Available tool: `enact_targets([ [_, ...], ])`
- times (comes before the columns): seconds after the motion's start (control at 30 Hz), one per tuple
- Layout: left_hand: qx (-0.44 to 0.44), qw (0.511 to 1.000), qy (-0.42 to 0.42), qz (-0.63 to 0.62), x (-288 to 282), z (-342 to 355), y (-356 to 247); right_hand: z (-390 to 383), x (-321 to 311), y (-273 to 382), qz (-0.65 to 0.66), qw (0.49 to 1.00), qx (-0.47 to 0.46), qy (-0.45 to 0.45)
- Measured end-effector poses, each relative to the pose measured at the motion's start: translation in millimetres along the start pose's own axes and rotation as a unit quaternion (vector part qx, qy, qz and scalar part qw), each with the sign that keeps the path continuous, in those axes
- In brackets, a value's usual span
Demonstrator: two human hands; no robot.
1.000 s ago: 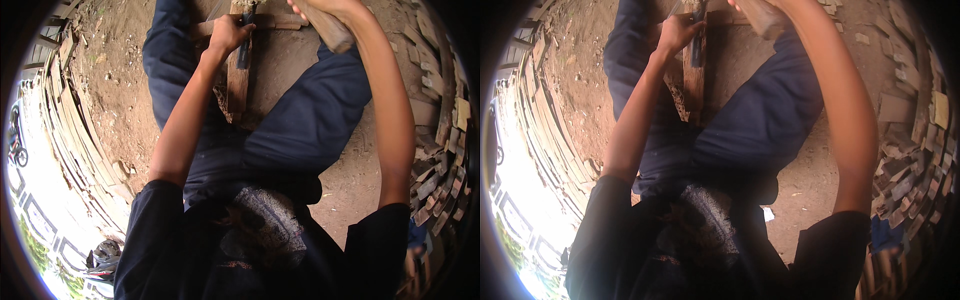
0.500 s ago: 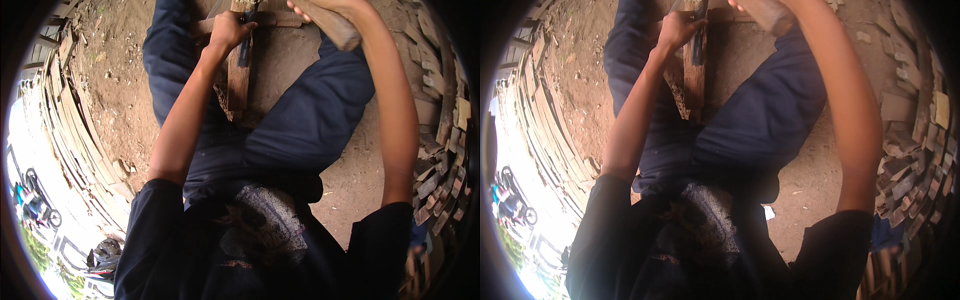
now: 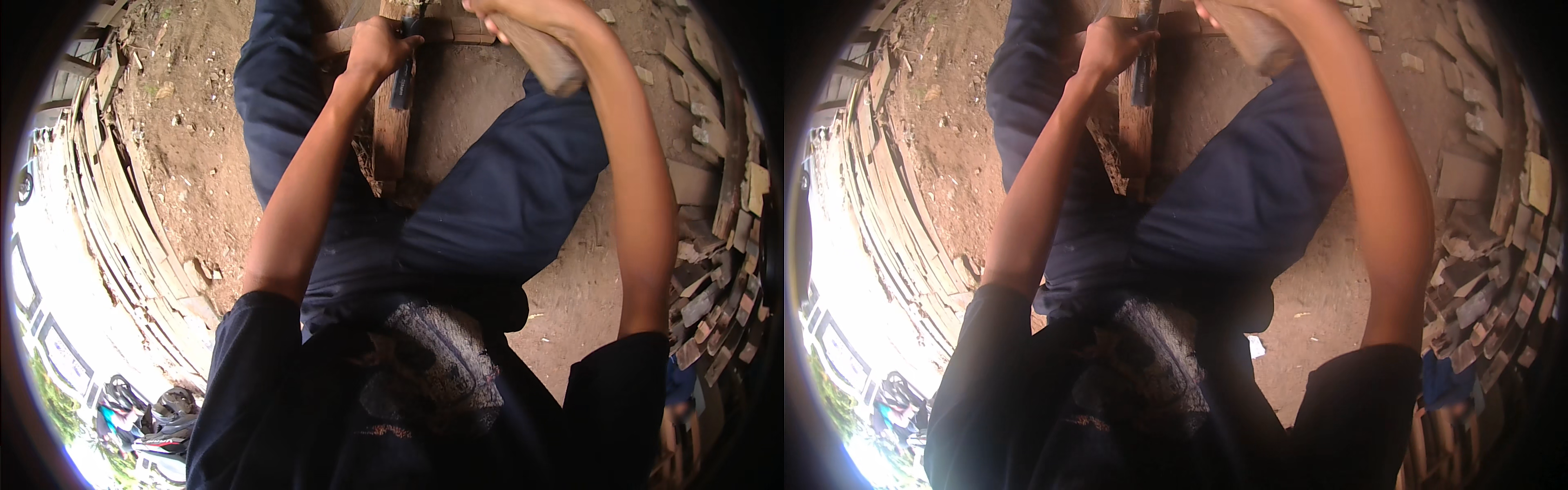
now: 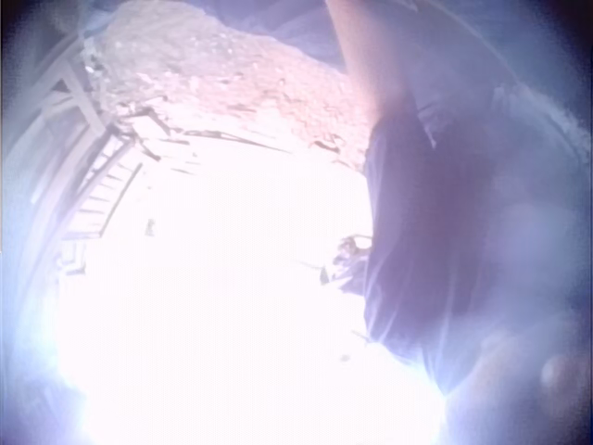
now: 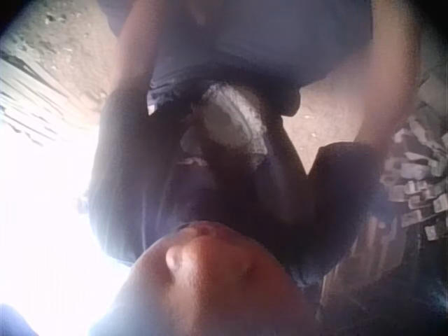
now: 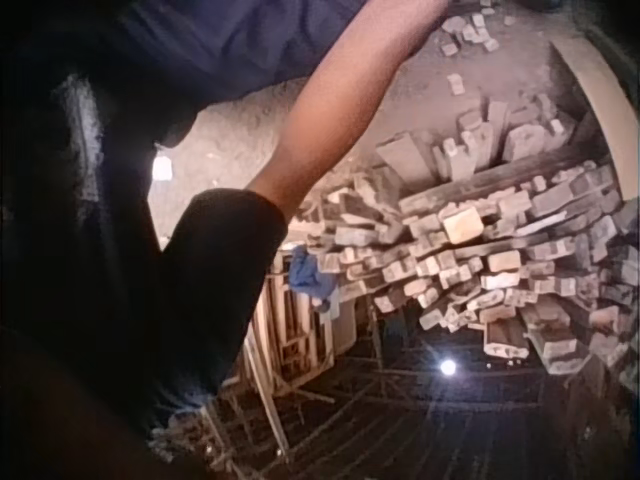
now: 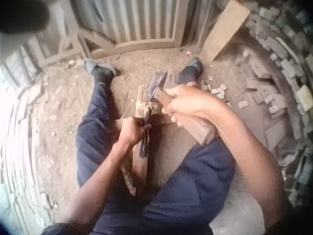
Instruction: The person sits on the ground and uses a chisel and mallet to carve a piece of wood held between their legs. They repeatedly strike the chisel to remove wood shavings and shape the piece.
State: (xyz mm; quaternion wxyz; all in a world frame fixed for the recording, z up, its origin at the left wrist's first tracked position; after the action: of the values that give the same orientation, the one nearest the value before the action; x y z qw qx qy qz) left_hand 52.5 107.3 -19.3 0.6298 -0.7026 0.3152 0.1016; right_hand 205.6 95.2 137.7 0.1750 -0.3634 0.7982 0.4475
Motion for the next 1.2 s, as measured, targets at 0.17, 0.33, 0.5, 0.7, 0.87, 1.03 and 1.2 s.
enact_targets([
  [0.17,0.004,1.0,0.012,0.024,-6,-7,-3,3,4,-10,0.065,0.995,-0.013,0.071],
  [0.33,0.023,0.999,0.023,-0.002,7,-6,-19,-8,-40,11,0.021,0.999,-0.032,-0.034],
  [0.5,0.035,0.999,0.011,0.021,9,-2,-15,-13,-17,13,-0.008,0.997,-0.062,-0.042],
  [0.7,0.055,0.997,0.024,0.046,9,-1,-7,15,-8,-18,0.078,0.99,0.008,0.118],
  [0.87,0.07,0.997,0.01,0.043,13,-1,-12,19,-55,9,0.063,0.994,-0.089,-0.019],
  [1.03,0.042,0.998,0.01,0.046,11,-2,-5,8,-17,2,0.009,0.997,-0.069,-0.022],
  [1.2,-0.002,0.999,0.042,0.003,11,-3,0,13,8,-14,0.019,0.993,-0.012,0.115],
])
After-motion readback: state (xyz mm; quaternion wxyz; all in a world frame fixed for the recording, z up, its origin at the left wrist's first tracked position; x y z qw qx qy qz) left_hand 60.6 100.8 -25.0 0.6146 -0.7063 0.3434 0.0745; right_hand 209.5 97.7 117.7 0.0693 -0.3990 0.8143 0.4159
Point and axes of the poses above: each hand's wrist, its own z-axis towards the middle knuckle, its own x-axis out of the palm, y = z × x, the point moved 10 cm from there along z, towards the middle knuckle, and after that the axes turned 11 degrees about -z, right-handed, at the moved point
